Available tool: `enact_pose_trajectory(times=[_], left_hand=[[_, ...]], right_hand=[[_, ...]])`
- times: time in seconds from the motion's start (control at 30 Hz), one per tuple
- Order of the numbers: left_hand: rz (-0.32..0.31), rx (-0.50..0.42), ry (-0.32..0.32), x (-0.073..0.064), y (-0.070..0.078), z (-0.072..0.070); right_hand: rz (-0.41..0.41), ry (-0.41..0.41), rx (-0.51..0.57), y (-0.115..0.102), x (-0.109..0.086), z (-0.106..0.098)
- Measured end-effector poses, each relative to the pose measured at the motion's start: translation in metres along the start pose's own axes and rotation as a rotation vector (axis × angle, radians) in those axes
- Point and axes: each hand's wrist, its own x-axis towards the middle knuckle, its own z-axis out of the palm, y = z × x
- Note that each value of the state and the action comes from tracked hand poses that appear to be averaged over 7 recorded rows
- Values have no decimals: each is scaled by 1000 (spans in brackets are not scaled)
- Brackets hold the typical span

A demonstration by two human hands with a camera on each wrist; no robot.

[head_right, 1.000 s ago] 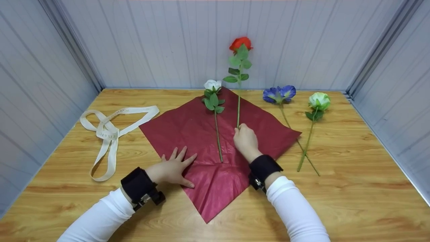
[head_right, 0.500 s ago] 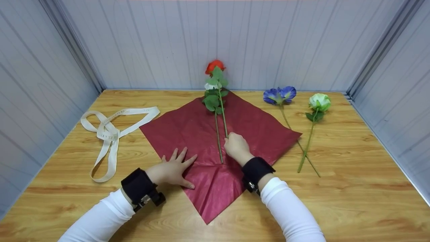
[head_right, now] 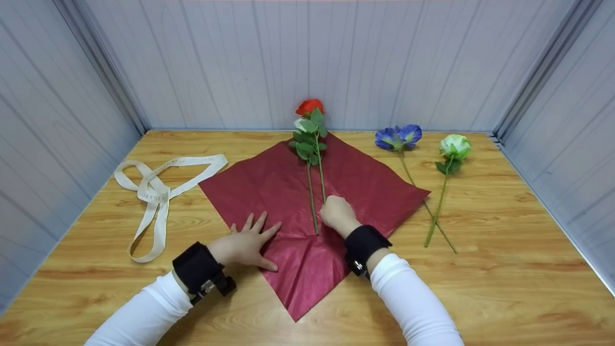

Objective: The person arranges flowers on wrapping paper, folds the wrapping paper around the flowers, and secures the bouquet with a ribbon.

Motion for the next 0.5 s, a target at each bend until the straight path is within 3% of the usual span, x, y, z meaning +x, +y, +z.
enact_pose_trajectory(times=[0.5], left_hand=[[2,-1,-1,0,-1,1]], right_hand=[[-53,-79,-124,0,-3,4]])
